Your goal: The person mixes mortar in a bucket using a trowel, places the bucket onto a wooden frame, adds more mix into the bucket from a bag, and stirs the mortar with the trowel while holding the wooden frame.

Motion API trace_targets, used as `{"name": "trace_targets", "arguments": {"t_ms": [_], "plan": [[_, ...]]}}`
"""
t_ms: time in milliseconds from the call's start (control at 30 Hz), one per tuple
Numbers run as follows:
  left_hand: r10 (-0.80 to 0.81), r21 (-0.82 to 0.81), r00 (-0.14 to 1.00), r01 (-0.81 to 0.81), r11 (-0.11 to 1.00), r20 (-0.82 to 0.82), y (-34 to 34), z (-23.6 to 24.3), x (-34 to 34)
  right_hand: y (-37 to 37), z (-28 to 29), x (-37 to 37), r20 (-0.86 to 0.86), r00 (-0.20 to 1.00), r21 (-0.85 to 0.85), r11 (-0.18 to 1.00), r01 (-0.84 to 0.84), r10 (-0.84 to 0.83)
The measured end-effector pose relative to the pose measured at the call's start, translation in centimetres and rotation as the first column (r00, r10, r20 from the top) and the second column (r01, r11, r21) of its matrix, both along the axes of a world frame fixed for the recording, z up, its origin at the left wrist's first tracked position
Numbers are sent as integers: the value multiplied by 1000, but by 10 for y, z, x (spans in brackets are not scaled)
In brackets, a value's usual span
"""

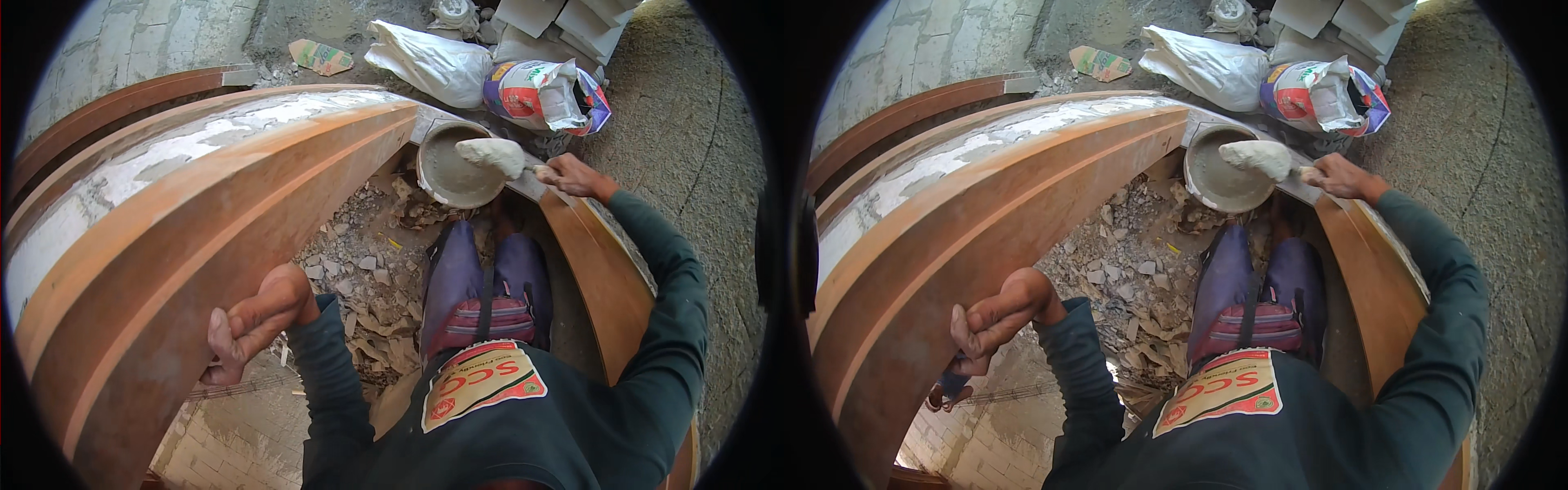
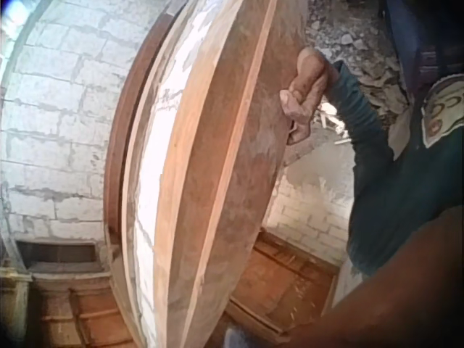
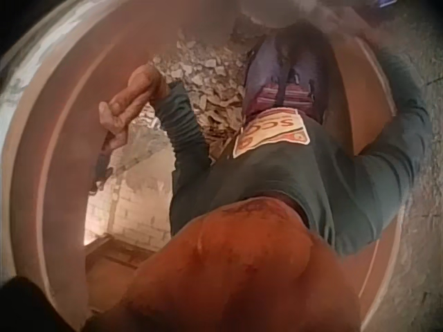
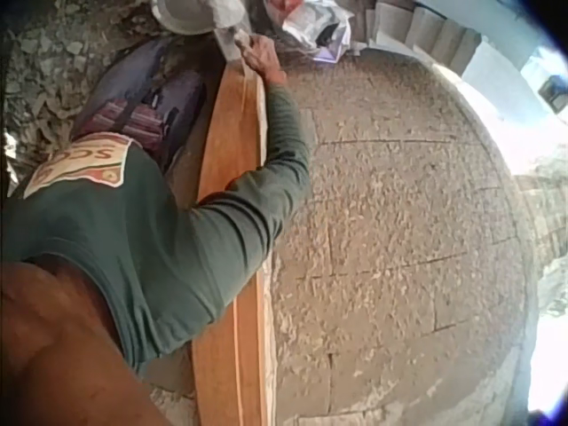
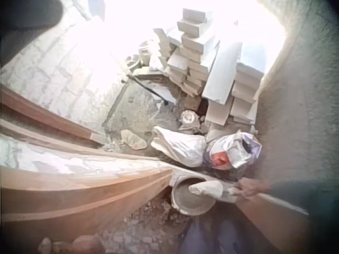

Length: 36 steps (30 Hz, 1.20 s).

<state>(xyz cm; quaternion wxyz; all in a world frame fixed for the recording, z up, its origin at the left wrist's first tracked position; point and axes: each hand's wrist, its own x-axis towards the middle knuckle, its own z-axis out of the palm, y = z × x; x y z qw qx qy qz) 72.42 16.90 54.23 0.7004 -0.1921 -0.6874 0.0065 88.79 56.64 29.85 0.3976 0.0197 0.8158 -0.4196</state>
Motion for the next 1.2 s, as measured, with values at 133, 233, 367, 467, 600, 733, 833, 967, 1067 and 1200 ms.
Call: {"name": "trace_targets", "arguments": {"t_ms": [133, 233, 367, 467, 600, 733, 833, 967, 1067, 1200], "plan": [[130, -22, 977, -128, 991, 171, -6, 1, 13, -65, -44, 7, 49, 997, -31, 998, 63, -62], [-39, 41, 992, 34, 999, 119, -3, -5, -2, -86, -83, 16, -64, 996, -7, 998, 68, -68], [-79, 44, 996, 77, 996, 41, -6, -6, -9, -99, -96, 4, -211, 977, 84, 996, 24, -6], [-97, 35, 993, 95, 995, 68, -8, -7, -9, -101, -85, -2, -276, 961, 128, 992, 19, 17], [-140, 28, 989, 139, 990, 38, 1, -4, -10, -97, -60, -2, -323, 945, 189, 982, 5, 57], [-248, 75, 968, 245, 967, 37, 11, -5, -8, -103, -31, 1, -280, 958, 337, 941, 35, 64], [-210, -76, 971, 220, 973, 116, 11, -4, 1, -114, -30, 14, -360, 912, 491, 871, 3, 199], [-269, 23, 958, 268, 963, 94, 43, 2, 15, -132, -50, 46, -535, 845, 433, 863, 259, 15], [-260, 89, 916, 244, 966, 306, 36, -2, 32, -141, -62, 59, -532, 837, 500, 749, 434, -130], [-633, 340, 718, 542, 769, 290, 23, 45, 40, -153, -65, 86, -568, 793, 411, 759, 505, -220]]}}
